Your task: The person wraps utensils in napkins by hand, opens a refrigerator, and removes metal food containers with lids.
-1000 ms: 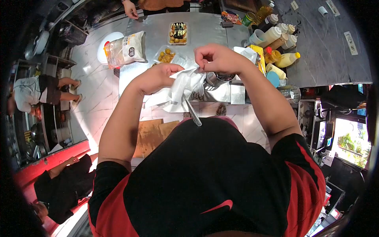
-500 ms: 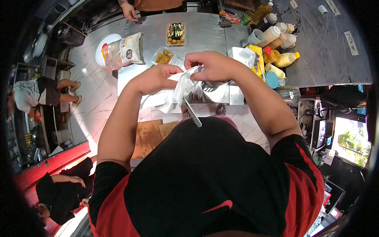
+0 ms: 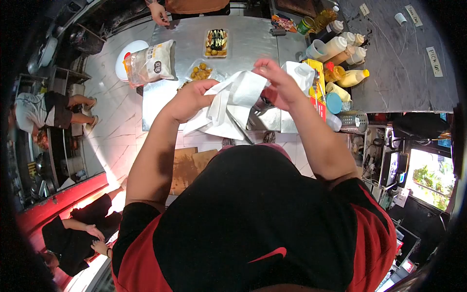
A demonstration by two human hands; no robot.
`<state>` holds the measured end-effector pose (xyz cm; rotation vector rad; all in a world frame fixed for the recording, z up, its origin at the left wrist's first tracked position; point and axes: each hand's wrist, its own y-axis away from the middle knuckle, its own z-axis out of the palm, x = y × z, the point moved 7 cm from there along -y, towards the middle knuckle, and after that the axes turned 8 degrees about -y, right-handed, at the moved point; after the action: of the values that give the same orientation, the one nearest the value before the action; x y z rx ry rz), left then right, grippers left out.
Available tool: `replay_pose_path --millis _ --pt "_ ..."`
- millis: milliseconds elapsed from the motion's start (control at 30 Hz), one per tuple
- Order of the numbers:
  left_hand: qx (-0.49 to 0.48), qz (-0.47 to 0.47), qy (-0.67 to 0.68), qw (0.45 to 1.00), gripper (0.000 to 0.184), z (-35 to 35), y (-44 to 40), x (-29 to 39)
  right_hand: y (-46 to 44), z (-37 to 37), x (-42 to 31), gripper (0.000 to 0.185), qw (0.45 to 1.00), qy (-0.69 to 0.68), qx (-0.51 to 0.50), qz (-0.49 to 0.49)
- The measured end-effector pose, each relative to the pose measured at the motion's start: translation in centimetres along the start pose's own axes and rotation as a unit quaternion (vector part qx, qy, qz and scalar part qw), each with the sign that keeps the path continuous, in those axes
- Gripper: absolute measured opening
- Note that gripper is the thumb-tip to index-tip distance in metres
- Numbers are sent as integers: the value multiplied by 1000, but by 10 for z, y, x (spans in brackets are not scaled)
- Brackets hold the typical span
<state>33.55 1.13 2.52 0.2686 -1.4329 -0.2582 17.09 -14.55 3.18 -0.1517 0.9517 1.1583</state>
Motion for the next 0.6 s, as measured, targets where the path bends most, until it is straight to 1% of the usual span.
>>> replay_pose_path --millis 67,133,200,233,267,300,333,367,467,567,600 --pt "29 18 36 999 33 0 -1 -6 8 -16 45 64 990 -63 -51 114" --pt "60 30 70 995 33 2 -4 -18 17 -10 75 76 980 -43 -117 157" --pt "97 36 103 989 32 4 -6 -29 23 13 77 83 978 -75 -173 92" --pt "119 40 135 983 32 6 -6 -32 30 8 82 82 974 -108 -122 160" --pt "143 40 115 982 32 6 -5 -35 26 11 76 77 985 -1 -121 123" --pt "168 39 95 980 32 6 -3 -35 21 18 69 71 984 107 -120 84" --pt "192 39 76 978 32 4 -1 -36 19 28 58 66 969 213 -117 45" --pt "207 36 54 976 32 5 -1 -39 23 31 48 55 958 268 -85 54" --pt "207 37 10 978 32 15 7 -34 25 26 44 49 929 362 -53 46" --pt "195 33 -34 980 33 13 9 -39 15 8 66 48 930 343 -90 96" --pt "191 31 -44 980 34 11 9 -40 16 13 64 46 930 343 -84 103"
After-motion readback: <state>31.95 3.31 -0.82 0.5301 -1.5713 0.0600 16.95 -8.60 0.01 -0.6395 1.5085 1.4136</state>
